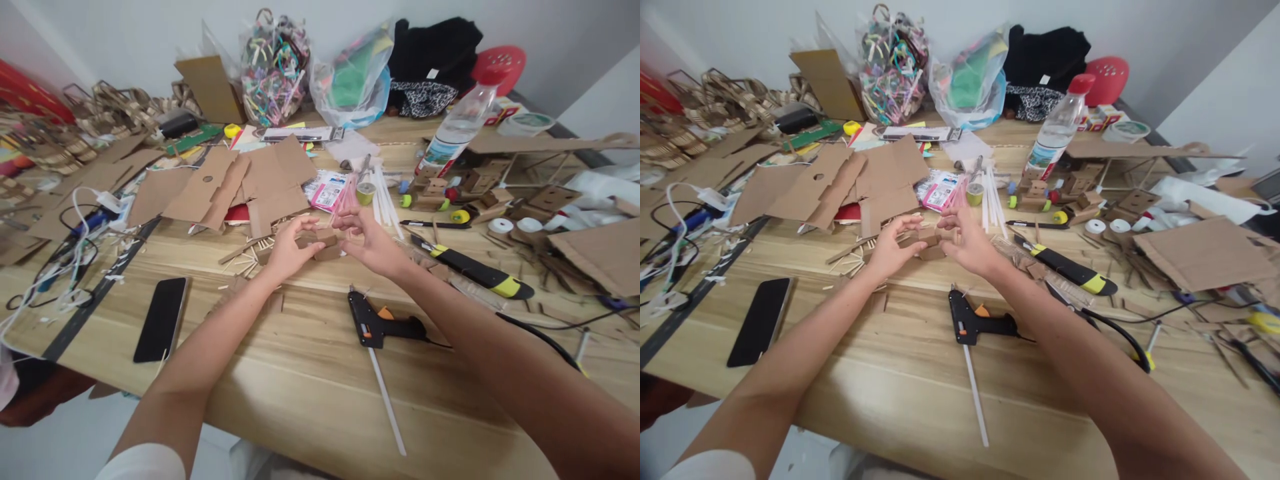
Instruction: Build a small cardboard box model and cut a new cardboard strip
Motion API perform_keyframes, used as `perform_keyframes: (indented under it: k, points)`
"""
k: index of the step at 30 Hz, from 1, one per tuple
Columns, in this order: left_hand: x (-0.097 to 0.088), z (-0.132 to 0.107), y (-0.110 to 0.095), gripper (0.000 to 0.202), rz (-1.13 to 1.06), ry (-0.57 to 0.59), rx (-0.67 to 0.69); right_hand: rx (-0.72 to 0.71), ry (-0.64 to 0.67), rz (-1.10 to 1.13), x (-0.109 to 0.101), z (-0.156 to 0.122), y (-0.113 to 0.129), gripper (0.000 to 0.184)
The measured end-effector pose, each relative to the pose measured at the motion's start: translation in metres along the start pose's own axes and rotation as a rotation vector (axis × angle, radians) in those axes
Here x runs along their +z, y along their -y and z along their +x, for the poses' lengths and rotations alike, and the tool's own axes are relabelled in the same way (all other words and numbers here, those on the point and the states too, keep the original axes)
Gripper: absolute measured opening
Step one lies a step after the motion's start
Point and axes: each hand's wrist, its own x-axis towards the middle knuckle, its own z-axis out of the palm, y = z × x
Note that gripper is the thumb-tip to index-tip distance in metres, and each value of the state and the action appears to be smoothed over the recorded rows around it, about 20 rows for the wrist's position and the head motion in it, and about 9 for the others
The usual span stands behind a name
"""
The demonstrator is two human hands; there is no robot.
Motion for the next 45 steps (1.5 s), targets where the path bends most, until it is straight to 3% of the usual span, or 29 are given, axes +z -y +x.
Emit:
perform_keyframes:
  k: [16, 22, 26, 30, 34, 39, 45]
  points:
    - [0.000, -0.001, -0.003, 0.038, -0.001, 0.029, -0.018, -0.032, 0.057, -0.119, 0.006, 0.003, 0.002, 0.054]
    - [-0.001, 0.000, 0.002, 0.032, 0.033, 0.030, 0.029, -0.037, 0.042, -0.129, 0.008, 0.004, 0.002, 0.052]
    - [-0.011, 0.004, -0.003, 0.025, 0.110, 0.038, 0.082, -0.034, 0.044, -0.122, 0.010, 0.004, 0.002, 0.053]
    - [-0.021, 0.013, -0.018, 0.035, 0.365, 0.224, 0.165, -0.033, 0.055, -0.119, 0.010, 0.005, 0.003, 0.054]
    - [-0.018, 0.018, -0.033, 0.055, 0.709, 0.370, 0.232, -0.034, 0.066, -0.131, 0.007, 0.003, 0.006, 0.059]
    - [-0.006, 0.016, -0.046, 0.058, 0.941, 0.436, 0.317, -0.047, 0.056, -0.166, 0.001, 0.000, 0.016, 0.060]
    - [-0.003, 0.015, -0.049, 0.062, 1.048, 0.471, 0.254, -0.022, 0.054, -0.214, -0.004, 0.004, 0.022, 0.044]
